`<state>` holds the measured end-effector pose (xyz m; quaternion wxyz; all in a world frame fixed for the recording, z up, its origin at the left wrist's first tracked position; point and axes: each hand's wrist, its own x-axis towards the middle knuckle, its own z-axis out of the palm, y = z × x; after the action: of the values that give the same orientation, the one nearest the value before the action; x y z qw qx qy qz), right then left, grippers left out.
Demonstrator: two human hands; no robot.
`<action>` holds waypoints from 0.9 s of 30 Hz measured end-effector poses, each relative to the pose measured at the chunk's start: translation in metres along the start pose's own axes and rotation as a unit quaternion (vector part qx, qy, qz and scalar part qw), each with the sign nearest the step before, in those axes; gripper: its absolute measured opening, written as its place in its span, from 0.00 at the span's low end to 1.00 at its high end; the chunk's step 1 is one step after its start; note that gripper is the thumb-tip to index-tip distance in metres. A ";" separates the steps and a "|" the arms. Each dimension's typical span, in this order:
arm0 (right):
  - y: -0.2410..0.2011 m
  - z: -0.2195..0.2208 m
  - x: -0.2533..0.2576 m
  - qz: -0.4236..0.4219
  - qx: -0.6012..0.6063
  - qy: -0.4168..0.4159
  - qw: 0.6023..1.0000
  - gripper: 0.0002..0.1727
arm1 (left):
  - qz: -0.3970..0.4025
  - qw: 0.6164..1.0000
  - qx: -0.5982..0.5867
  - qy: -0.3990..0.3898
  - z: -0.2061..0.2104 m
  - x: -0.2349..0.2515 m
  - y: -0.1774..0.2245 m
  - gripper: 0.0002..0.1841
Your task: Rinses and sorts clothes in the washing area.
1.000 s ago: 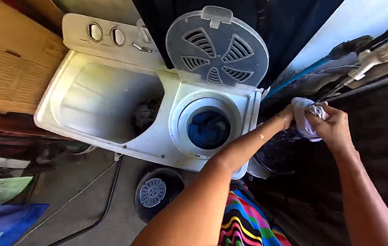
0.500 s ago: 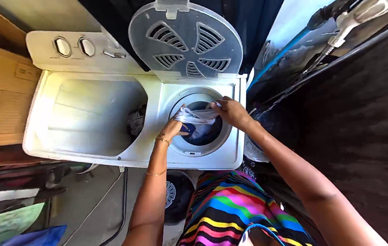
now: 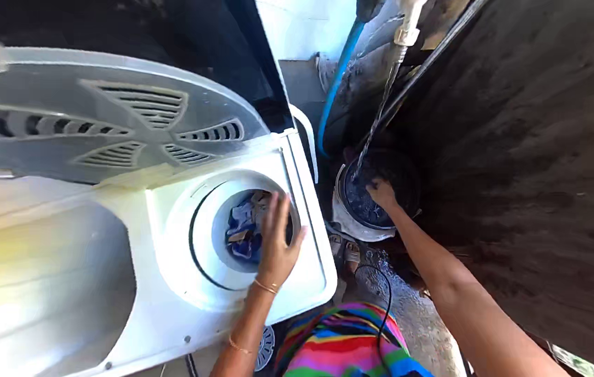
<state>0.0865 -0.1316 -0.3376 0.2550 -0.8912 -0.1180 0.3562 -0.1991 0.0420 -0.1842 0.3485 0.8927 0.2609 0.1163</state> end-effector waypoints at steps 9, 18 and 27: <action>0.110 0.081 0.078 0.145 -0.008 -0.103 0.984 0.37 | 0.048 0.998 0.027 0.022 0.038 0.006 0.007 0.34; 0.064 0.065 0.039 0.024 -0.075 -0.061 0.995 0.21 | 0.045 0.997 0.043 0.038 0.041 0.004 0.005 0.34; -0.080 -0.162 -0.116 -0.199 -0.064 0.064 0.976 0.19 | 0.094 0.990 0.061 0.086 0.033 0.012 0.065 0.29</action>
<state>0.1133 -0.1700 -0.1281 0.2700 -0.8853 -0.2993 0.2318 -0.1512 -0.0102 -0.1636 0.2572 0.9195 0.2118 0.2085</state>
